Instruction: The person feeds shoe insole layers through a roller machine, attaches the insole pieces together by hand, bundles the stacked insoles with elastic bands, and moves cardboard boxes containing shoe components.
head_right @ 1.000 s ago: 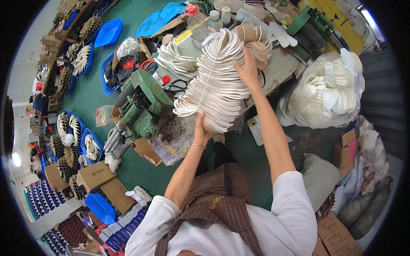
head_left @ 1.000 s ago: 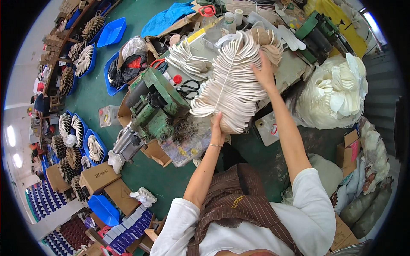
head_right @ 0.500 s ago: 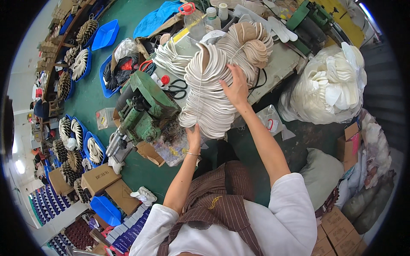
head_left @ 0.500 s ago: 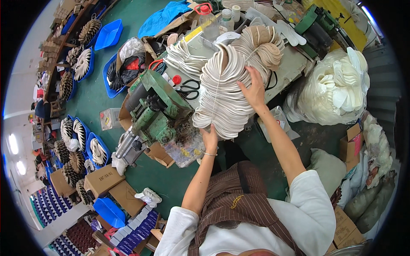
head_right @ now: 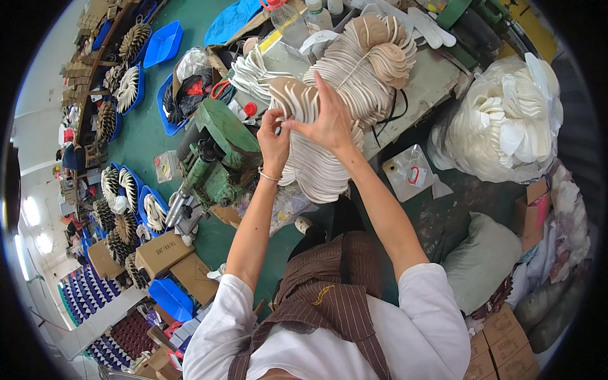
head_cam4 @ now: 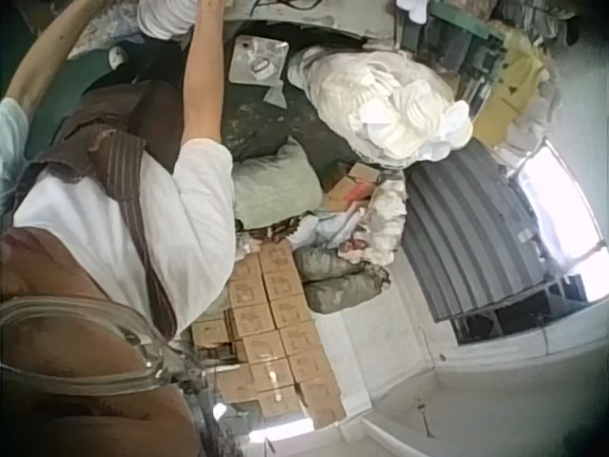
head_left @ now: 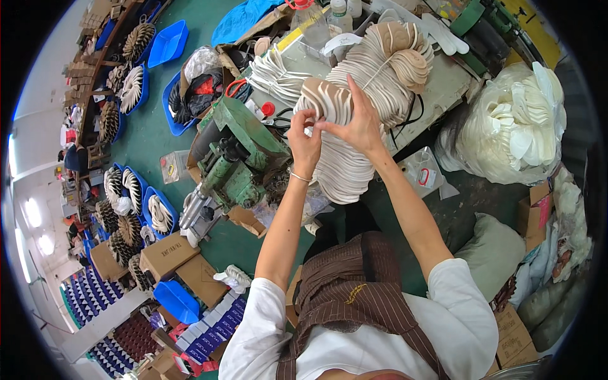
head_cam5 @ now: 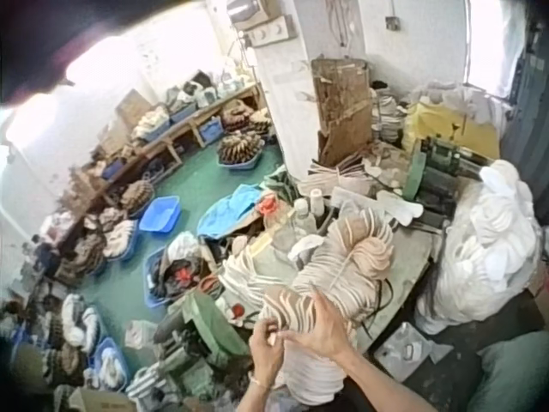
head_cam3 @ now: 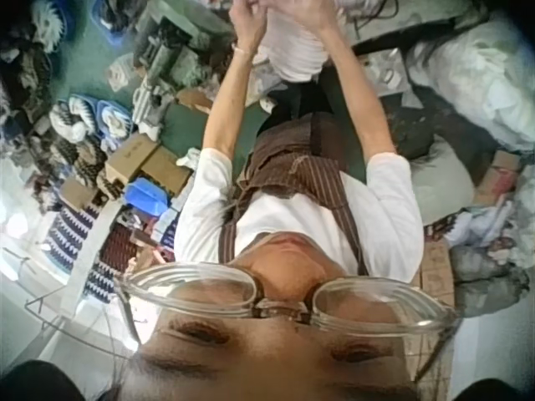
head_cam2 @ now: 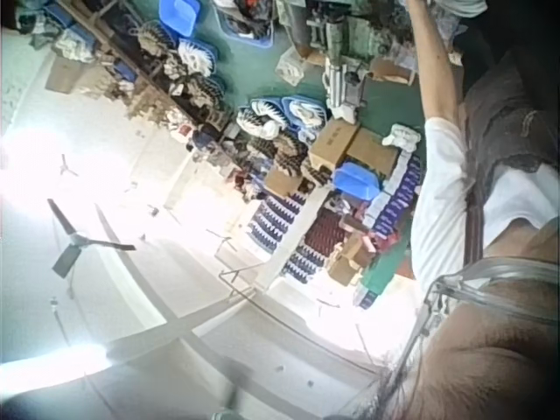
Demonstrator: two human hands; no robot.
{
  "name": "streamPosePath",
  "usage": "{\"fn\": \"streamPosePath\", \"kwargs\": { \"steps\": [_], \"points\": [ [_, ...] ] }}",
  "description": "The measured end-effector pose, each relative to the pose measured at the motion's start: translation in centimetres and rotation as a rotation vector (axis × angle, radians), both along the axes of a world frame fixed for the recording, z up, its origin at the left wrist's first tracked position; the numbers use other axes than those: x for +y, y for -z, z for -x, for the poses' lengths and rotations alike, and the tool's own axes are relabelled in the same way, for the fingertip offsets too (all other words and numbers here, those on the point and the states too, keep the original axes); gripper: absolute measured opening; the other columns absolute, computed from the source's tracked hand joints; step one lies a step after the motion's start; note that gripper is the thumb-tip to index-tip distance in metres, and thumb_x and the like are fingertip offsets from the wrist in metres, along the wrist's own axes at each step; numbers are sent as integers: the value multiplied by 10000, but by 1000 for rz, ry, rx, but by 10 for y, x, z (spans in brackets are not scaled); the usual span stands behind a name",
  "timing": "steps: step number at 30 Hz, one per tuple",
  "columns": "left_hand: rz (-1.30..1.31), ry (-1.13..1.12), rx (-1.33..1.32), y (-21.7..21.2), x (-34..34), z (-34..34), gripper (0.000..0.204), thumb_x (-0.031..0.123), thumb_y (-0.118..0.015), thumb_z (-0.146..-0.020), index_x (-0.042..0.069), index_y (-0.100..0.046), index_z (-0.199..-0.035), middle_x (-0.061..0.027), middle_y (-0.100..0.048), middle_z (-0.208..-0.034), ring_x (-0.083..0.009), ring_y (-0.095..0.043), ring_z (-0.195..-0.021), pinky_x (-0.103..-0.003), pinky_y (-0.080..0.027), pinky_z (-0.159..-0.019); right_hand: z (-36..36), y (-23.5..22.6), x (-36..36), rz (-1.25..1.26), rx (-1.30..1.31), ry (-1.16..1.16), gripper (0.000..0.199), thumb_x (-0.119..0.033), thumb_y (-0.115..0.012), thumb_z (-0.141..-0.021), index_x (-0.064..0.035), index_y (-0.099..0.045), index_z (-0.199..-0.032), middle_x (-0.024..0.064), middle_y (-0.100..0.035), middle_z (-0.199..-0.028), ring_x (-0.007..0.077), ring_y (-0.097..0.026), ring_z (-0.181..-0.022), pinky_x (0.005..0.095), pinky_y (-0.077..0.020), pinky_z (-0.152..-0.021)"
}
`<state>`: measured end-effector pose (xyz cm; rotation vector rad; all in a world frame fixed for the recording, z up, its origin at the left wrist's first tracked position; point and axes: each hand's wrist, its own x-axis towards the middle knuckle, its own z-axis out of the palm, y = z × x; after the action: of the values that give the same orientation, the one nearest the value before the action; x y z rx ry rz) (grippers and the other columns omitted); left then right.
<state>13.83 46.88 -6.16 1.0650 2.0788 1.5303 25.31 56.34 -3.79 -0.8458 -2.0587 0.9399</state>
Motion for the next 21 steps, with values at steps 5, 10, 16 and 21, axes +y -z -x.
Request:
{"fn": "streamPosePath", "kwargs": {
  "steps": [5,10,16,21],
  "points": [
    [190,-70,147,7,2,11,162,113,-496,-904,-11,-419,-973,-219,-554,-734,-352,-571,-658,-409,-423,-574,10,14,6,104,-32,23,804,-256,-788,-569,-14,-435,-1251,177,-554,-1088,321,-527,-1022,382,-425,-867],
    [278,-142,11,18,-3,36,198,176,-460,-943,-16,-417,-953,-187,-548,-673,-298,-543,-596,-393,-401,-546,-10,27,-6,81,174,-13,548,-71,-740,-544,-17,-495,-1031,144,-566,-1003,308,-544,-979,362,-429,-858],
    [118,-111,-352,44,-4,36,216,220,-453,-960,4,-448,-953,-56,-524,-719,-122,-518,-651,-304,-443,-581,-27,44,-17,38,257,-64,531,-53,-726,-573,-27,-462,-1033,163,-559,-1144,325,-558,-996,366,-430,-879],
    [73,-10,-486,34,-10,37,224,224,-438,-969,8,-481,-1004,-23,-546,-821,-98,-516,-729,-265,-457,-672,-12,40,-19,-4,127,-78,561,-91,-725,-611,-24,-455,-1098,175,-549,-1167,325,-556,-1010,369,-434,-884]
  ]
}}
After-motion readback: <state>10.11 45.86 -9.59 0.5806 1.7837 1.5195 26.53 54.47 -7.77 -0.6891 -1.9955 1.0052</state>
